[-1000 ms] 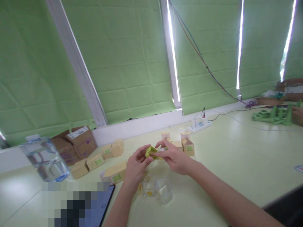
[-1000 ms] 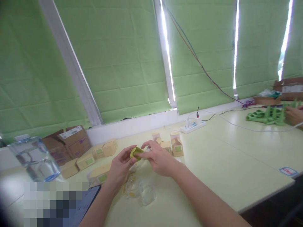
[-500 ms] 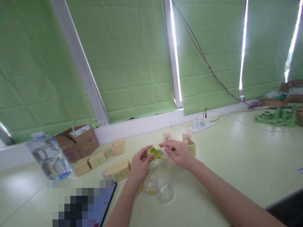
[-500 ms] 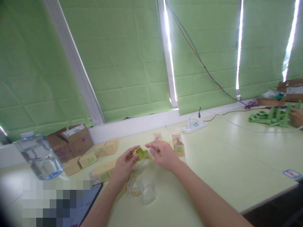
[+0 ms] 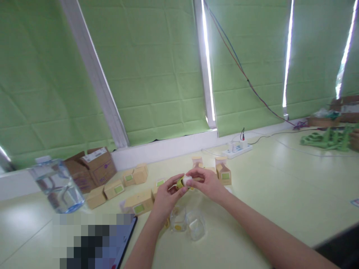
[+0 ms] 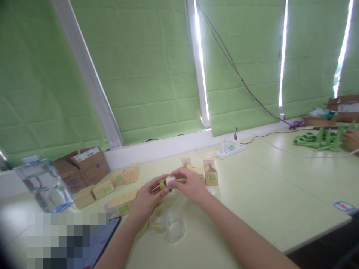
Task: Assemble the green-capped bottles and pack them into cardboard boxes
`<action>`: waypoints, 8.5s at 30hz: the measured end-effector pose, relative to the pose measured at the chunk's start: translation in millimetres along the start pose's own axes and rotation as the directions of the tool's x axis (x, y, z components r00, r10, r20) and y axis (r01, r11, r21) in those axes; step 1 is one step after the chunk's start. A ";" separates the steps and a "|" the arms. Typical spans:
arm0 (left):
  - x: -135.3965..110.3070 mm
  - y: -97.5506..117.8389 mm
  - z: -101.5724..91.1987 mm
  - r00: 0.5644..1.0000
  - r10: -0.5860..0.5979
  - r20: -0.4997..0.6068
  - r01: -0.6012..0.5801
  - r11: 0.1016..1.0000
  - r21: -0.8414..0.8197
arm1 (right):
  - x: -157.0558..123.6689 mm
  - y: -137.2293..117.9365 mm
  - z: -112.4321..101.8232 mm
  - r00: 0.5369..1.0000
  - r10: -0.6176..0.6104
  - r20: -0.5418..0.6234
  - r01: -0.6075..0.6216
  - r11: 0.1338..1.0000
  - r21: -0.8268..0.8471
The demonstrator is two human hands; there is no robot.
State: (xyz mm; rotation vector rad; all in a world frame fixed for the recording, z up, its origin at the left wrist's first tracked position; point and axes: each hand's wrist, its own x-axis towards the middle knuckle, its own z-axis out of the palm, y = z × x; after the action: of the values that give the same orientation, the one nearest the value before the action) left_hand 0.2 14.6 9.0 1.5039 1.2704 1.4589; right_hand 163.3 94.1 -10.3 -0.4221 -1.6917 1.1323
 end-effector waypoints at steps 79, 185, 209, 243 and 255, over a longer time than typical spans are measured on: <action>3.7 -11.0 -1.2 0.966 0.257 -0.026 -0.196 0.795 0.574 | -7.3 -16.3 12.1 0.940 -0.340 0.043 0.311 0.794 -0.522; 12.3 -17.8 -9.5 0.986 0.162 0.038 -0.165 0.922 0.349 | -12.4 -21.4 12.5 0.938 -0.347 0.020 0.305 0.794 -0.526; 6.5 -16.9 -11.5 0.942 0.311 -0.125 -0.209 0.836 0.507 | -9.7 -16.2 -6.4 0.983 -0.019 0.181 0.121 0.811 -0.572; 8.6 -13.7 -11.4 0.979 0.180 -0.099 -0.173 0.982 0.074 | -8.0 -5.4 3.3 0.998 0.067 0.016 -0.058 0.940 -0.337; 6.4 -14.1 -4.6 0.993 0.112 0.034 -0.117 0.973 0.198 | -1.4 4.2 -5.1 0.994 0.020 -0.110 -0.050 0.959 -0.278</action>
State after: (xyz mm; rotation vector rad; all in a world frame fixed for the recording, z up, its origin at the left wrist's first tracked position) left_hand -7.6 24.0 -1.6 1.7462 1.3701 1.4157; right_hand 167.4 97.7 -14.4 -0.6805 -1.7611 0.8798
